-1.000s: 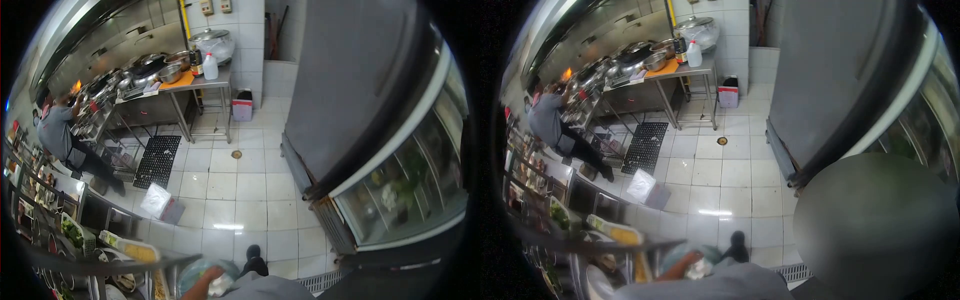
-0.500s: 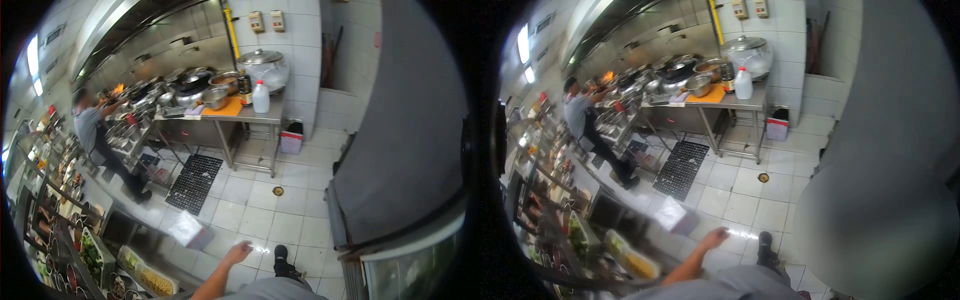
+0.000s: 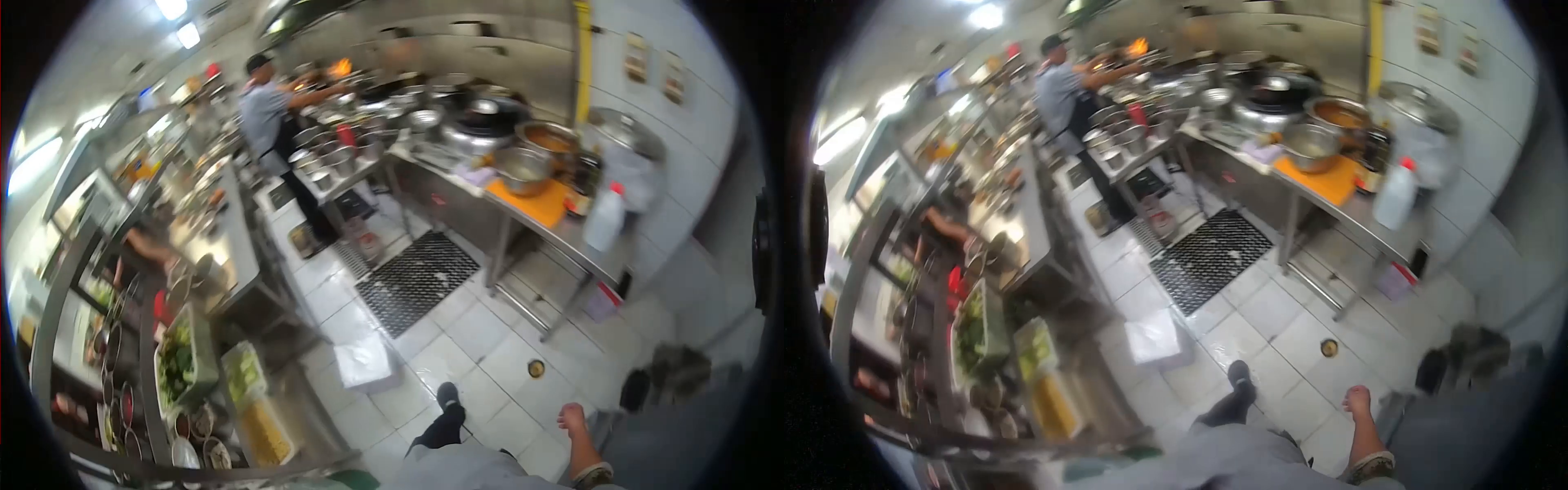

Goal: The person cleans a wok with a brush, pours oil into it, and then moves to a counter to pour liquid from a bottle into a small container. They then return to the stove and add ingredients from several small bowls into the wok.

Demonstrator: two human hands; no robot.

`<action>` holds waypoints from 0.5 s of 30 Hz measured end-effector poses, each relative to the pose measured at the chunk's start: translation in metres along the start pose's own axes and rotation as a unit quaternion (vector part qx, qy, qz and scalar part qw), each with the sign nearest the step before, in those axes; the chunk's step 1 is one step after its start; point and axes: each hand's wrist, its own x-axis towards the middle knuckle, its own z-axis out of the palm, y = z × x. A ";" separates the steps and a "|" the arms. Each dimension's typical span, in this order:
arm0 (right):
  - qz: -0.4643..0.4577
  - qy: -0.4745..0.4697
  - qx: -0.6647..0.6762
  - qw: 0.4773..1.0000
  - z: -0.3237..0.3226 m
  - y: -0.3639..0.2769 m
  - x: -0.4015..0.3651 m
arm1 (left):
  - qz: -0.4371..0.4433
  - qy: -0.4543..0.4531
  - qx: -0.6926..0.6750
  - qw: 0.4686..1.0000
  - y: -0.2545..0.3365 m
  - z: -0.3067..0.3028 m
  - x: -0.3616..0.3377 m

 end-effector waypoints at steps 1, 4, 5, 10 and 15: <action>-0.024 -0.036 -0.042 0.998 0.039 -0.066 0.021 | 0.004 -0.012 -0.029 0.999 0.023 0.018 0.002; -0.049 -0.114 0.002 0.992 0.084 -0.140 0.023 | 0.068 -0.032 -0.048 0.996 0.095 0.031 0.028; -0.039 -0.169 -0.017 0.985 0.102 -0.149 0.031 | 0.113 -0.021 -0.034 0.993 0.123 0.022 0.049; -0.029 -0.228 -0.104 0.968 0.164 -0.194 0.063 | 0.151 0.172 -0.146 0.963 0.286 -0.141 0.093; 0.007 -0.203 -0.040 0.978 0.196 -0.253 0.119 | 0.236 0.284 -0.316 0.874 0.390 -0.299 0.073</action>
